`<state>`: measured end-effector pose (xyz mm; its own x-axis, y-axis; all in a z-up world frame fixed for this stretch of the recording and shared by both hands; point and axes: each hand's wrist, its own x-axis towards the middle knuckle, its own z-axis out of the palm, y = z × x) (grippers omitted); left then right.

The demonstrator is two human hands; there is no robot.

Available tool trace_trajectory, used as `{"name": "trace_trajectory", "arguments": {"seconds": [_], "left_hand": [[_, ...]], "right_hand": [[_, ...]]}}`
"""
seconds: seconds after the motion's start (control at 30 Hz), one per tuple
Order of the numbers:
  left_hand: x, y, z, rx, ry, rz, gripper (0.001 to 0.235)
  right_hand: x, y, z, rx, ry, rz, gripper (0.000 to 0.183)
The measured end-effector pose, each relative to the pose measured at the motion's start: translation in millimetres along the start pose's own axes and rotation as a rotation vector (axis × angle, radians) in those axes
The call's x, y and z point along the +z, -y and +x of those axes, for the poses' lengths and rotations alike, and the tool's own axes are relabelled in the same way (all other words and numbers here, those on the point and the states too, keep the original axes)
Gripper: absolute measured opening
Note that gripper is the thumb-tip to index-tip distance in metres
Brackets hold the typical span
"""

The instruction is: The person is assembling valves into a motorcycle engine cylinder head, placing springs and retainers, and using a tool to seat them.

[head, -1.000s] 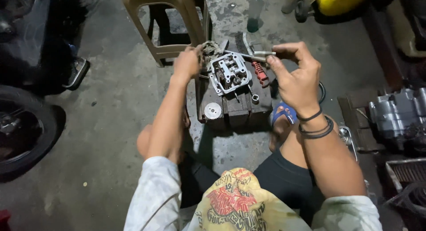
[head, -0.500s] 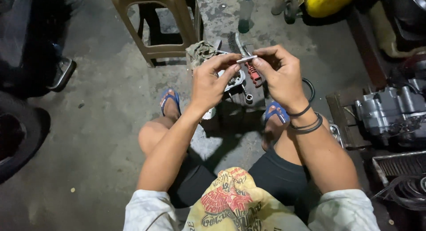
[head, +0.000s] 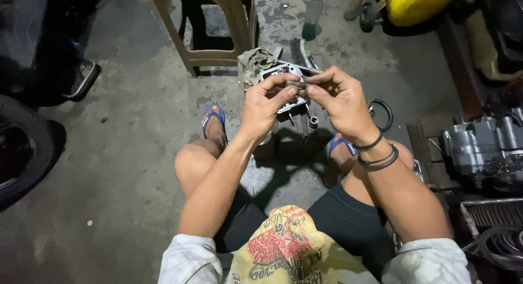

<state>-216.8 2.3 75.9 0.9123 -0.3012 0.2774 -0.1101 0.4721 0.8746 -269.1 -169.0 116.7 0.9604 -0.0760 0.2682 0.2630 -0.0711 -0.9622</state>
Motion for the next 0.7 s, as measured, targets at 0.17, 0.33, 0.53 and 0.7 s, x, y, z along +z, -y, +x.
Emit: {"name": "trace_trajectory", "arguments": {"seconds": [0.17, 0.33, 0.53, 0.7], "left_hand": [[5, 6, -3, 0.071, -0.006, 0.094, 0.022], [4, -1, 0, 0.144, -0.013, 0.169, 0.016], [-3, -8, -2, -0.034, 0.025, 0.238, 0.024], [-6, -5, 5, -0.048, 0.031, 0.453, 0.026]], "right_hand": [[14, -3, -1, 0.010, 0.006, 0.036, 0.017], [5, 2, 2, 0.001, 0.014, -0.038, 0.017], [-27, 10, 9, -0.161, -0.114, -0.314, 0.014], [-50, 4, 16, -0.208, -0.083, -0.415, 0.020]]}}
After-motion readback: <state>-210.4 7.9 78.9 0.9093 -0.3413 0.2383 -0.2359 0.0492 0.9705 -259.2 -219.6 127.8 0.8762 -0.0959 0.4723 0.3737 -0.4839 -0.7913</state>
